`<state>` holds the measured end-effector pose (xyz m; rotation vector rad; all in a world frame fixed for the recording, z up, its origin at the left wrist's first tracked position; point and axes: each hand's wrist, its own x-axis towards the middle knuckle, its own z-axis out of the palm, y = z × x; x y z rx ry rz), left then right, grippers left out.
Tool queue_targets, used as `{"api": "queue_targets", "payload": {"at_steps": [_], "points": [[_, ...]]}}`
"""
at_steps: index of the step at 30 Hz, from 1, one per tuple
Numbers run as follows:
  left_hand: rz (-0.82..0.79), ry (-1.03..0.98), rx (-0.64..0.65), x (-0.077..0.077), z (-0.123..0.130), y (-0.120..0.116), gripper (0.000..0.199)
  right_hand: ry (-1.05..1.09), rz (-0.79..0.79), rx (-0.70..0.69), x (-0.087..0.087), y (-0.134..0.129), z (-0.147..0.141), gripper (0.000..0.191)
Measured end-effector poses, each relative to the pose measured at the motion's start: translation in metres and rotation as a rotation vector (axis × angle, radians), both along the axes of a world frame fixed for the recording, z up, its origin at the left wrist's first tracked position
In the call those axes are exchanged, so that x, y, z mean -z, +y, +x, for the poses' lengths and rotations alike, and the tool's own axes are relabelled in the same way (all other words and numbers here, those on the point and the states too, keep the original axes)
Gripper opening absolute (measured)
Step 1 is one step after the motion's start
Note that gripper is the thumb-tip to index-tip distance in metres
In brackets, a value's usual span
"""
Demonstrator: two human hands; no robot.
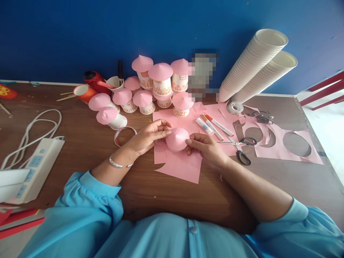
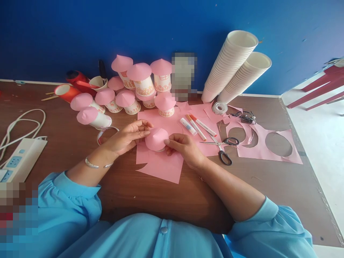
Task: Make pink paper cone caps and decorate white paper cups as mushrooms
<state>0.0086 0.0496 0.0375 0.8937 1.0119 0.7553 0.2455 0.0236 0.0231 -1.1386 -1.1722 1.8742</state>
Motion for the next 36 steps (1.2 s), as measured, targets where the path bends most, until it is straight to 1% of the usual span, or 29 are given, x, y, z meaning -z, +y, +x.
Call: {"api": "queue_targets", "payload": {"at_steps": [5,12,17,24,30,36], "points": [[-0.017,-0.004,-0.011,0.0007,0.0005,-0.0003,0.042,0.012,-0.007,0.002,-0.0006,0.0004,-0.0003,0.045],[-0.034,0.006,-0.004,-0.0003,0.0006,-0.0005,0.040,0.003,0.002,0.005,0.0004,0.0001,0.0001,0.045],[-0.011,0.014,-0.003,-0.0007,0.0006,-0.0002,0.037,0.005,-0.014,0.012,0.0004,0.0002,-0.0007,0.044],[-0.027,0.005,0.000,-0.0023,0.0018,-0.0012,0.039,0.015,-0.031,0.020,-0.0013,0.0005,-0.0006,0.043],[-0.023,0.013,0.016,-0.0023,0.0015,-0.0012,0.038,0.019,-0.022,0.055,0.0052,0.0004,0.0015,0.051],[-0.034,0.013,0.028,0.0011,0.0015,-0.0004,0.047,-0.012,0.001,0.102,0.0063,0.0039,-0.0012,0.051]]}}
